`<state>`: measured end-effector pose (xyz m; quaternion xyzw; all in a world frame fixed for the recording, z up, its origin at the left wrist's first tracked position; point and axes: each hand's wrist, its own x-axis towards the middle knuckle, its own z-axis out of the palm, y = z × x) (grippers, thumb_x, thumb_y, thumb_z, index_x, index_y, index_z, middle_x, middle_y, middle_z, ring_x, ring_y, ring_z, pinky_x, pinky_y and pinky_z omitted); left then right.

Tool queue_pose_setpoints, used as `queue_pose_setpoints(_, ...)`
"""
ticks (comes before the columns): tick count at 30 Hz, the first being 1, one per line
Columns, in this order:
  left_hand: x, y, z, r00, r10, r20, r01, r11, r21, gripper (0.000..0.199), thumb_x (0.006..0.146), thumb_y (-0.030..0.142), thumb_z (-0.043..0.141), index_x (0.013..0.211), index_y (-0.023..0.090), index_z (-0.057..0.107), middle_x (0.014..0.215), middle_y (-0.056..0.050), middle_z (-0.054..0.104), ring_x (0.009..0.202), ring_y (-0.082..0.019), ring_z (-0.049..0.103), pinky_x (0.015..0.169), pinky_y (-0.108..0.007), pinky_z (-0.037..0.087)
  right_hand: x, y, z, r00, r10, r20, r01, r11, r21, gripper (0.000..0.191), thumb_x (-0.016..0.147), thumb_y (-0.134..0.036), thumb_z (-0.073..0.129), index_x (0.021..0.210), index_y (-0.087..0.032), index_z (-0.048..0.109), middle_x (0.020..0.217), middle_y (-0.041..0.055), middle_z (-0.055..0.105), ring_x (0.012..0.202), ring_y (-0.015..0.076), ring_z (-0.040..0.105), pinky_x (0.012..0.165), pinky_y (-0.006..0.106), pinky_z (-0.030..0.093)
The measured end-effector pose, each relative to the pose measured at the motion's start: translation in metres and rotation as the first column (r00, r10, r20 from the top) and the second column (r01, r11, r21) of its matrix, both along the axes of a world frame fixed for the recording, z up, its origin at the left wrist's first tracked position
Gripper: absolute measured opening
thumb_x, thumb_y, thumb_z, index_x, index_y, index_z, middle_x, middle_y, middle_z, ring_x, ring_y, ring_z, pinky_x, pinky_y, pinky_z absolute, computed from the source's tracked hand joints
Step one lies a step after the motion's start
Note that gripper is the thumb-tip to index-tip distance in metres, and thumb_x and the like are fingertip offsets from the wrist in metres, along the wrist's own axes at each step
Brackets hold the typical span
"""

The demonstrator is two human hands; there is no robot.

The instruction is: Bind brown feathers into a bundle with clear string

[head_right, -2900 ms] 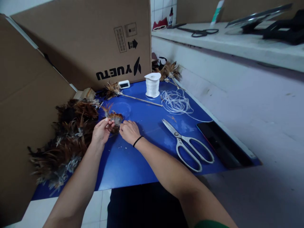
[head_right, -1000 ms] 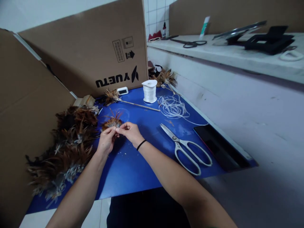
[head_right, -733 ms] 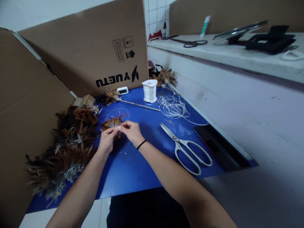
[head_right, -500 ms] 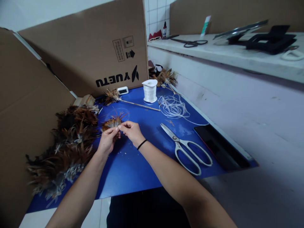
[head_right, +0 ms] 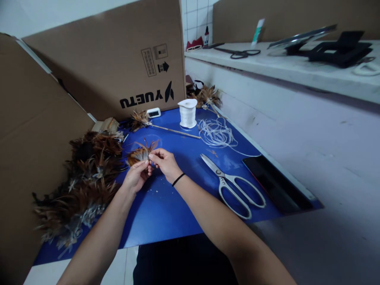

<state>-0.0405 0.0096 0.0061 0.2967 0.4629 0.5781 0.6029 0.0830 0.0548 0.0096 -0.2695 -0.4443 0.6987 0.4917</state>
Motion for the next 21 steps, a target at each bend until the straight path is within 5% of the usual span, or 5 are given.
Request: queue_pose_setpoints(21, -0.0021, 0.0002, -0.0004, 0.997, -0.052, 0.063, 0.055, 0.998, -0.038, 0.022, 0.062, 0.026, 0.077, 0.072, 0.010, 0.066, 0.056, 0.000, 0.058, 0.049, -0.005, 0.052, 0.047, -0.015, 0.042, 0.0055, 0.0019, 0.0033, 0.991, -0.021, 0.132, -0.007, 0.978, 0.209, 0.013, 0.069, -0.027, 0.065, 0.069, -0.017, 0.058, 0.063, -0.0039, 0.055, 0.057, 0.0076, 0.048, 0.060, 0.023, 0.040)
